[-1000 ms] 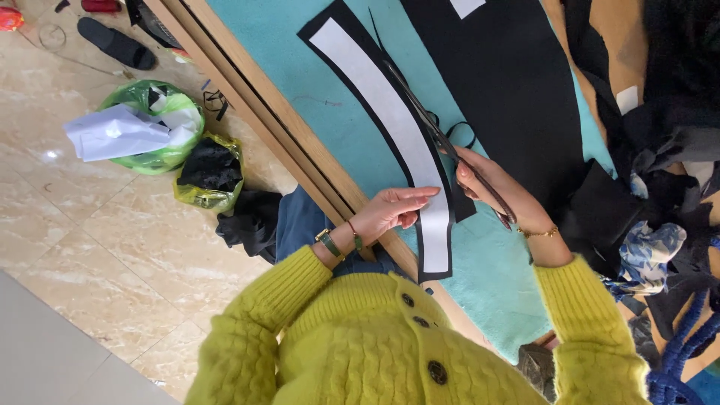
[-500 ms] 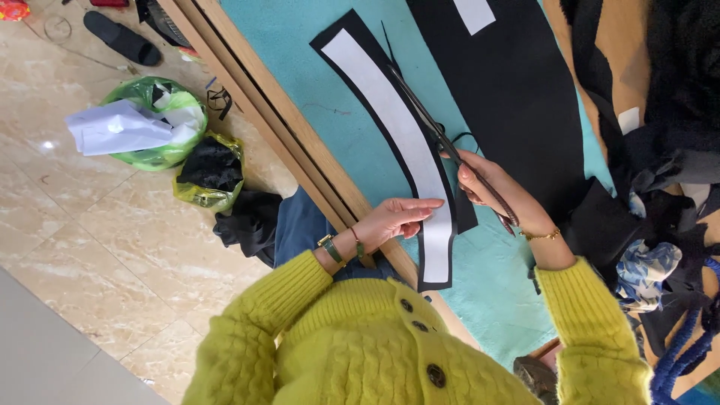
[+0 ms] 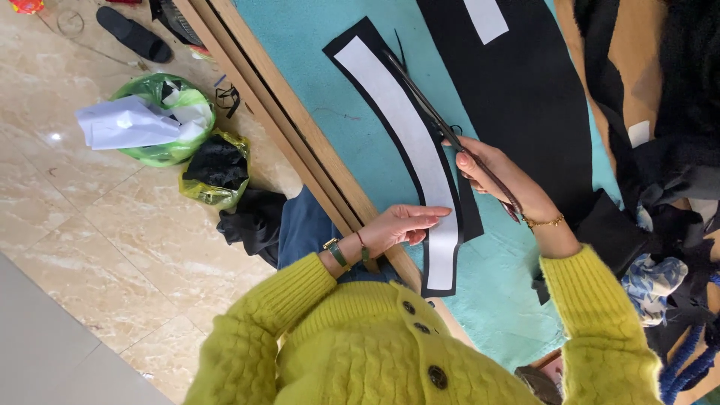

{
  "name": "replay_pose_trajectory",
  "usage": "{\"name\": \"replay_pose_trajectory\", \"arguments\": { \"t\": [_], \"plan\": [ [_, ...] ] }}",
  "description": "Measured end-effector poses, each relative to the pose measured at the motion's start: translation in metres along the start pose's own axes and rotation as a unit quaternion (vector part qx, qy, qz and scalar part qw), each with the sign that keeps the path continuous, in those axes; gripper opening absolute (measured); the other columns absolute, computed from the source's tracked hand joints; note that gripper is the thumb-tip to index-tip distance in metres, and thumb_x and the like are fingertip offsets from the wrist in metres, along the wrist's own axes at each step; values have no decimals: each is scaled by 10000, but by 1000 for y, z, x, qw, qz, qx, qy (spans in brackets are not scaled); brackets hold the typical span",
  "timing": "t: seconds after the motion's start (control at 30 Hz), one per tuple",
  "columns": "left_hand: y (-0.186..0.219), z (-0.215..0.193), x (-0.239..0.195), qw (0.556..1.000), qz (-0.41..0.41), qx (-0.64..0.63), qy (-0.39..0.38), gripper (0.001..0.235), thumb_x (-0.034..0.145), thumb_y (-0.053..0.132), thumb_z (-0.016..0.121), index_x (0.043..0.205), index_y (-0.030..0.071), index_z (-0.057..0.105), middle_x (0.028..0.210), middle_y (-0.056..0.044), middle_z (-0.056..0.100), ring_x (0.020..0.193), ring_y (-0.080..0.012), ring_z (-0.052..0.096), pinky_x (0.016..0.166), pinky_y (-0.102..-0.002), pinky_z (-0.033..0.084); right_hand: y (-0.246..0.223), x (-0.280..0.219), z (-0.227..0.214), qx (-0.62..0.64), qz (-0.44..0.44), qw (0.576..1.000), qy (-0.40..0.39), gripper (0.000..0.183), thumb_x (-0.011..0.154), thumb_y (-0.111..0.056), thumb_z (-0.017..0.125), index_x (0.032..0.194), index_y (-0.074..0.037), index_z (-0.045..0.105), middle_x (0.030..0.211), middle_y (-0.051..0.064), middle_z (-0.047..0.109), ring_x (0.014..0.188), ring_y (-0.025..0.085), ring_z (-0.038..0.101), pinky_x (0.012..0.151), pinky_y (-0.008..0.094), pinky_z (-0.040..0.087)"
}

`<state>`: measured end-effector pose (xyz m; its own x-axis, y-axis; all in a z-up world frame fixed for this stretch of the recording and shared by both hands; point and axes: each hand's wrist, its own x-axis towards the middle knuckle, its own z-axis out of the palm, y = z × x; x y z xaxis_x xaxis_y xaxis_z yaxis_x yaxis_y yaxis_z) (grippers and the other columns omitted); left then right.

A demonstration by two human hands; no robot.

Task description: Cutting out garment pieces from black fabric using white patterns and tailor scissors on a cutting table.

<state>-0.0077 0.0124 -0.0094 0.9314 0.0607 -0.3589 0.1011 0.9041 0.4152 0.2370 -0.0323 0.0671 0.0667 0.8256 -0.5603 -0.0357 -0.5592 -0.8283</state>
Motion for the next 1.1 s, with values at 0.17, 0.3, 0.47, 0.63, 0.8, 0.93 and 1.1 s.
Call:
{"name": "replay_pose_trajectory", "arguments": {
  "t": [0.17,0.3,0.47,0.63,0.8,0.93,1.1],
  "plan": [
    [0,-5,0,1000,-17,11,-22,406,1027,141,671,1412,29,608,809,9,629,655,-71,629,619,-200,469,-8,0,-2,-13,0,1000,9,556,1061,-353,528,1497,-13,465,689,-8,403,529,23,394,467,143,333],
    [20,-2,-9,990,-47,107,-76,508,1072,207,600,1542,64,470,866,-68,672,634,-97,600,612,-211,472,-17,3,0,-20,-1,1000,1,597,1049,-381,551,1519,-29,441,690,-30,397,545,6,380,484,133,333],
    [114,38,-34,876,57,466,-112,681,1033,281,637,1619,133,322,1050,-182,751,553,-126,621,551,-244,464,-20,3,3,-10,1,1000,-1,613,1048,-390,547,1512,-9,427,711,-38,384,559,14,404,487,139,353],
    [161,-45,19,437,315,787,299,497,1081,535,499,1472,228,491,1406,-26,505,1254,-324,485,1041,-592,360,-32,6,11,-53,3,999,-1,716,977,-507,515,1517,-43,442,721,-55,374,593,-2,371,499,140,341],
    [185,-74,26,334,331,815,338,481,1139,470,592,1545,221,524,1632,10,376,1507,-377,308,1179,-740,190,-56,9,21,-99,25,995,-5,895,870,-673,465,1527,-66,444,706,-66,280,594,19,287,474,181,323],
    [185,-71,23,339,350,803,343,474,1136,449,614,1535,207,534,1617,12,408,1506,-342,334,1210,-701,198,-60,13,22,-121,29,992,-13,901,876,-675,453,1556,-86,408,705,-65,303,578,35,313,494,195,356],
    [184,-71,23,349,325,805,353,524,1142,463,616,1573,211,456,1642,8,374,1534,-310,334,1241,-668,184,-61,19,22,-127,38,991,-11,942,849,-710,449,1553,-86,408,697,-61,313,586,35,325,498,195,356]
  ]
}}
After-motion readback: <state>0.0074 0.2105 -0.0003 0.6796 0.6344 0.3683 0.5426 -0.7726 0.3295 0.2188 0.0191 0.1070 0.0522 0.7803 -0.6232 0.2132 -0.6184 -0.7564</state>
